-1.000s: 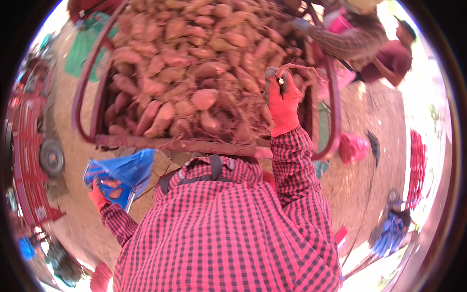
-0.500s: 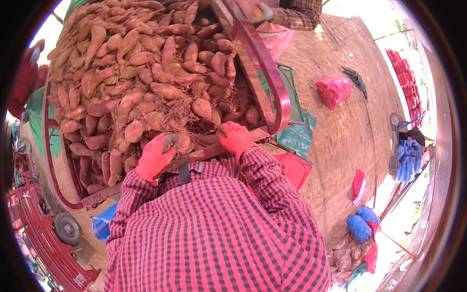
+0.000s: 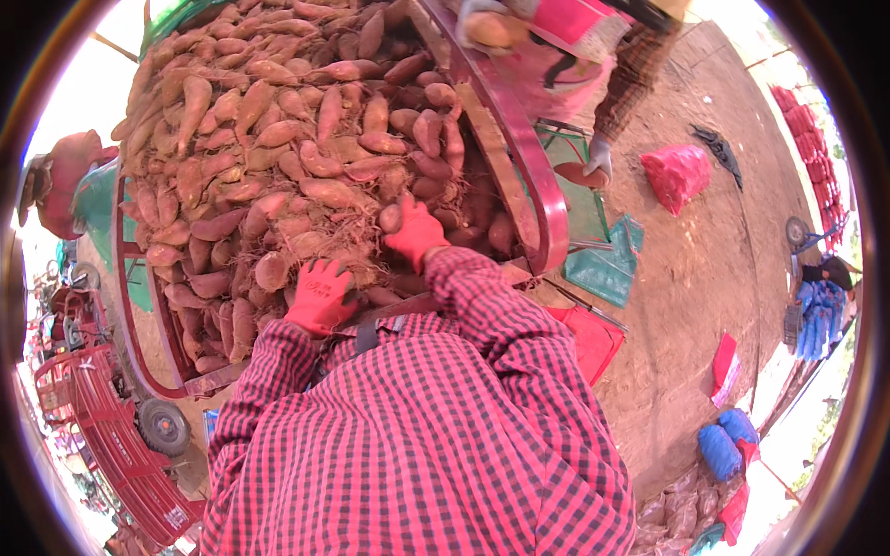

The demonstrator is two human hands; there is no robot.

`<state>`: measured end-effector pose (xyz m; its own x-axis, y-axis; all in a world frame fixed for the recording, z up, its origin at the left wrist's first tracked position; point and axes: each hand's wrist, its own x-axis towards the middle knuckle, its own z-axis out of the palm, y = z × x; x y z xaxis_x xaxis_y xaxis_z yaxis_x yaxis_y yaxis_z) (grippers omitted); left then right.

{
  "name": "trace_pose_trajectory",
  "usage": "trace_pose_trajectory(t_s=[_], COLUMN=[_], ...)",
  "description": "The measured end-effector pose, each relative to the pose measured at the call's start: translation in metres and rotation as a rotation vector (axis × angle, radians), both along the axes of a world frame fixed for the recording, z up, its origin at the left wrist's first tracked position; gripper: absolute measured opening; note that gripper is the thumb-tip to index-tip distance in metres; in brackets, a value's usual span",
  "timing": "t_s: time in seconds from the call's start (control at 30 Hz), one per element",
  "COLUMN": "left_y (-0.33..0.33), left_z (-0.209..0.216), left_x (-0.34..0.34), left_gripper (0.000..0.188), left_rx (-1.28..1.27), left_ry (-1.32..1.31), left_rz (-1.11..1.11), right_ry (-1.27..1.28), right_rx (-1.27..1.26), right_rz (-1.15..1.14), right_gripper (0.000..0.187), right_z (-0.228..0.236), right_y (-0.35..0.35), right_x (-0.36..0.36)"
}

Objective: The person repeatedly picks sweet potatoes from a large pile on a conveyor and places them into a blue bin. The person wears red gloves and a checkered shirt while working in an outdoor agricultural processing area with other workers nearby.

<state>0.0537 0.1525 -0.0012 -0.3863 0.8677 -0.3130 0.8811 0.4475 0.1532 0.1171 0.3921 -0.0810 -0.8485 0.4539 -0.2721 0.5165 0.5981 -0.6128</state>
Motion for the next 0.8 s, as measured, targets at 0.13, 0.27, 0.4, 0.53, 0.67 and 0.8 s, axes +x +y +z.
trace_pose_trajectory(t_s=[0.13,0.27,0.4,0.53,0.67,0.8], left_y=[-0.049,-0.066,-0.040,-0.034,-0.070,-0.091], left_z=[0.016,0.011,-0.003,-0.006,0.003,0.009], left_x=[0.001,0.026,0.035,0.023,0.004,-0.009], left_gripper=[0.055,0.067,0.074,0.087,0.076,0.067], left_rx=[0.112,0.083,0.022,0.145,1.190,1.510], left_ry=[0.004,0.038,-0.075,-0.183,-1.358,-2.070], left_rz=[0.471,0.703,0.844,0.915,1.182,0.739], right_ry=[0.265,0.376,0.219,0.129,0.248,0.150], right_rx=[-1.347,-0.801,-0.448,-0.004,-0.545,-0.752], right_rz=[-0.209,-0.026,0.162,0.265,0.285,0.025], right_gripper=[0.075,0.082,0.082,0.079,0.060,0.047], right_z=[0.007,0.032,0.049,0.039,0.017,0.005], right_y=[0.023,0.017,-0.014,-0.045,-0.014,0.014], right_x=[0.009,-0.003,-0.064,-0.110,-0.103,-0.085])
